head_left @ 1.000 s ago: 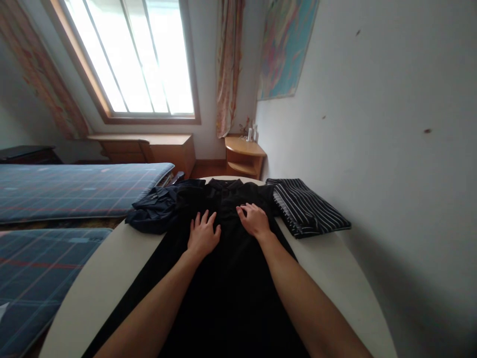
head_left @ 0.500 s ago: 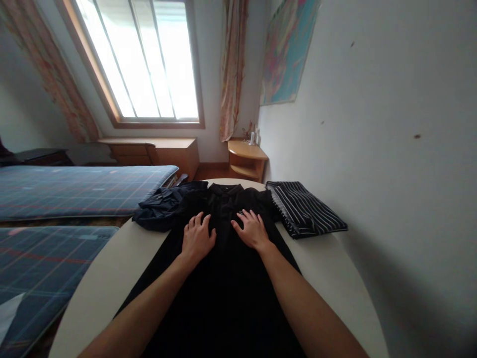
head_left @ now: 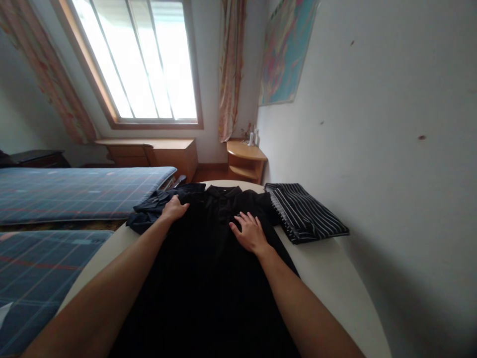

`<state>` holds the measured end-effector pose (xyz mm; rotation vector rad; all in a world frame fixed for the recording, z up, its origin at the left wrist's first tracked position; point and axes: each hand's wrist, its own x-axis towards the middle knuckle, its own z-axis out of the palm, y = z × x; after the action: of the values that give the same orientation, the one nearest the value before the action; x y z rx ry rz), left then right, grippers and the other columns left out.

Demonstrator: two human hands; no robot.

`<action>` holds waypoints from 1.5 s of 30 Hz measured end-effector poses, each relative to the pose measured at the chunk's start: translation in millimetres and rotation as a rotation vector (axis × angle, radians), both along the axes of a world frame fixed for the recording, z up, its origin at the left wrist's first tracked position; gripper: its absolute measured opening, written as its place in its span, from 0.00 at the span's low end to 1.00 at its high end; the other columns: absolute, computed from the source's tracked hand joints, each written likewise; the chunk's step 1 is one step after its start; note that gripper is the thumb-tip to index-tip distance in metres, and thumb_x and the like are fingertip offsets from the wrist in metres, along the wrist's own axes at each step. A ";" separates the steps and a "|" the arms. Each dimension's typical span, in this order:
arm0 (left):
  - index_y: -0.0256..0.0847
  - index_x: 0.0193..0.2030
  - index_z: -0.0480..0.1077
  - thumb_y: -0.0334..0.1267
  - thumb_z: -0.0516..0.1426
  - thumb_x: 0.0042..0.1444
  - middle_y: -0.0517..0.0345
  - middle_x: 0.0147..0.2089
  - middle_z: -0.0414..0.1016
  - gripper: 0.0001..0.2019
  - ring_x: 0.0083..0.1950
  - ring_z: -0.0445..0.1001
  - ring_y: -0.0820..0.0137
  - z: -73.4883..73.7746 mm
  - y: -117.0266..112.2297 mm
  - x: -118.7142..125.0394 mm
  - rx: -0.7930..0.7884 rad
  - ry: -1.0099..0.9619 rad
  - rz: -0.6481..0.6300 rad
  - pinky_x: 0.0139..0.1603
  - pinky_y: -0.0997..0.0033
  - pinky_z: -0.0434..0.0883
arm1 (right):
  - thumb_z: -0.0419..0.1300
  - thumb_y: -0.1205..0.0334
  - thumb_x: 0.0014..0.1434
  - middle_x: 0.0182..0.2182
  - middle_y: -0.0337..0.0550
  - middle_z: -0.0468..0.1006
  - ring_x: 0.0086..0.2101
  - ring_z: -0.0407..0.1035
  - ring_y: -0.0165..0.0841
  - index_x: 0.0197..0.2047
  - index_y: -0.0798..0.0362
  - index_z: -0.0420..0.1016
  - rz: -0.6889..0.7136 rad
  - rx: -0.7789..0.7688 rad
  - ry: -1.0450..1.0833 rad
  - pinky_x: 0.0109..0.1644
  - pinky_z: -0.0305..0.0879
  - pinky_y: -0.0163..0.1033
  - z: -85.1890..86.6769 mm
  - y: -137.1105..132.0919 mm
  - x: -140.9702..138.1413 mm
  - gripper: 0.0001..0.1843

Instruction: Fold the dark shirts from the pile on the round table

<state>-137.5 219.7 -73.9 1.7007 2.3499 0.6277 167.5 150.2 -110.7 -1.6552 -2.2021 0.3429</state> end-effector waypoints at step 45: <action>0.47 0.73 0.54 0.52 0.48 0.66 0.46 0.77 0.41 0.31 0.76 0.43 0.47 -56.1 -157.4 45.1 0.008 0.329 -0.282 0.69 0.36 0.50 | 0.46 0.42 0.68 0.72 0.43 0.53 0.70 0.42 0.45 0.70 0.48 0.60 -0.085 -0.009 -0.094 0.72 0.36 0.53 1.5 5.9 -6.3 0.34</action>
<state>-92.4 62.3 -130.0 2.2322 2.2347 0.3291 161.2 156.1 -109.1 -1.7978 -2.1908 0.2578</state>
